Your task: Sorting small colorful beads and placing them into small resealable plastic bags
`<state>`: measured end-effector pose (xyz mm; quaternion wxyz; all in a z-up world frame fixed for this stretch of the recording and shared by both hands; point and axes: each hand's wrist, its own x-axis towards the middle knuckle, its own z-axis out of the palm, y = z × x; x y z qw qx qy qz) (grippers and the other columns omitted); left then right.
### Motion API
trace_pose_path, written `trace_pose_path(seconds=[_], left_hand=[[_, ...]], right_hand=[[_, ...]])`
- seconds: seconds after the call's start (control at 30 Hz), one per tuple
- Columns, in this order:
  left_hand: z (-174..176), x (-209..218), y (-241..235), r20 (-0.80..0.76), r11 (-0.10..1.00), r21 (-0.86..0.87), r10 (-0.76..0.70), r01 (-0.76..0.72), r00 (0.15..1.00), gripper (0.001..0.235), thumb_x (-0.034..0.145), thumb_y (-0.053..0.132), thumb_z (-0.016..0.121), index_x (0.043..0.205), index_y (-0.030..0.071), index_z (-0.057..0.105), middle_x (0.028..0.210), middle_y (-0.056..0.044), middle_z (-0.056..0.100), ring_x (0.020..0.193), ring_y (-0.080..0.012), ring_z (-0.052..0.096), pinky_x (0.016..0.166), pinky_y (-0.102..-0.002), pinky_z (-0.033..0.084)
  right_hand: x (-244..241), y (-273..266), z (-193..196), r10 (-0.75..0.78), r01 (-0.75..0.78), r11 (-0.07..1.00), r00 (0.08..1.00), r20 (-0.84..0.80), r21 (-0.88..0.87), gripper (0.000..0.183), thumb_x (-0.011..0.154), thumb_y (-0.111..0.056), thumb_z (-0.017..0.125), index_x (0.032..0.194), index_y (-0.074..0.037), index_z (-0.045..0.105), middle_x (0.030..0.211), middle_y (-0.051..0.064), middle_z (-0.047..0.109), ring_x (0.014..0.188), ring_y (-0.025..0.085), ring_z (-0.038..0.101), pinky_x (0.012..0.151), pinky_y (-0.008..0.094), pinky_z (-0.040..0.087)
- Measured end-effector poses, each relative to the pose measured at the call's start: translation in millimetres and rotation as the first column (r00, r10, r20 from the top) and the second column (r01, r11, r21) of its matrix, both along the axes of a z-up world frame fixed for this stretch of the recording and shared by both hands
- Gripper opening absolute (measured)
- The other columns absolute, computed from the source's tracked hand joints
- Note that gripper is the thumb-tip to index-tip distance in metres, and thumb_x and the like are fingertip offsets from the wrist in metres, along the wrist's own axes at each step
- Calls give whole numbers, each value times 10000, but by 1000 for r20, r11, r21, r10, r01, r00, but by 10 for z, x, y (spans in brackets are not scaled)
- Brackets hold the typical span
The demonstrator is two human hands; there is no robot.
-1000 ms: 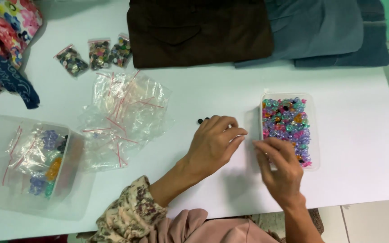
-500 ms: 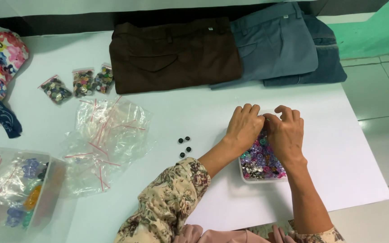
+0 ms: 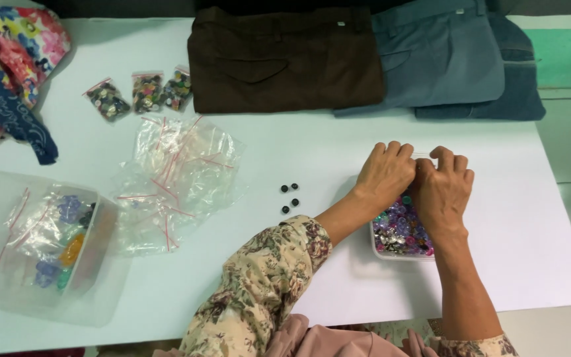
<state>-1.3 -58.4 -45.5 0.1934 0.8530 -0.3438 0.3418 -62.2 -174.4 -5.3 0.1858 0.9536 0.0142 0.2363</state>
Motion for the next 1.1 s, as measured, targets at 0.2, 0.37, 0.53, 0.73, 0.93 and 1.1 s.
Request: trace_pose_path(seconds=[0.2, 0.37, 0.53, 0.73, 0.93, 1.1], left_hand=[[-18, -34, -134, -110, 961, 234, 176, -147, 978, 206, 843, 39, 723, 762, 219, 662, 864, 23, 588, 816, -200, 562, 709, -347, 435], [-41, -38, -108, -88, 974, 169, 170, -154, 981, 220, 849, 18, 715, 754, 209, 660, 838, 20, 585, 789, -198, 564, 700, -346, 440], [61, -82, 57, -118, 990, 115, 100, -86, 988, 154, 865, 49, 712, 802, 188, 688, 856, -4, 647, 807, -218, 611, 720, -361, 467], [418, -225, 466, -209, 998, -55, -17, 6, 978, 99, 821, 48, 745, 835, 117, 675, 878, -52, 656, 806, -255, 625, 692, -385, 477], [738, -383, 1291, -438, 961, -249, -221, 119, 871, 152, 887, 247, 725, 1019, 172, 715, 1041, -28, 709, 958, -255, 671, 800, -407, 495], [814, -786, 2075, -496, 916, -381, -314, 121, 810, 74, 948, 229, 697, 985, 170, 673, 1005, 8, 682, 894, -223, 638, 802, -383, 460]], right_hand=[[57, -163, -168, 70, -58, 993, 990, 126, -100, 124, 845, -242, 780, 961, -285, 786, 1170, -54, 672, 963, 206, 580, 700, 314, 437], [79, -209, -247, 77, -59, 991, 986, 147, -121, 71, 902, -198, 727, 900, -268, 741, 1148, -48, 652, 934, 205, 544, 689, 311, 417], [21, -177, -186, 86, -84, 996, 985, 150, -20, 39, 1016, -285, 783, 989, -258, 772, 1144, -27, 647, 940, 219, 560, 681, 327, 449], [-139, -72, 4, 185, -229, 900, 971, 150, 371, 124, 1039, -140, 822, 1157, -128, 785, 1203, 117, 666, 1082, 323, 609, 824, 436, 482], [-508, 267, 237, 308, -377, 660, 925, 224, 650, 127, 1064, 39, 834, 1166, 38, 758, 1161, 200, 665, 1167, 340, 596, 919, 434, 531], [-846, 641, 291, 415, -458, 596, 879, 234, 659, 166, 1024, 29, 794, 1164, 61, 709, 1253, 236, 644, 1176, 358, 601, 1004, 441, 550]])
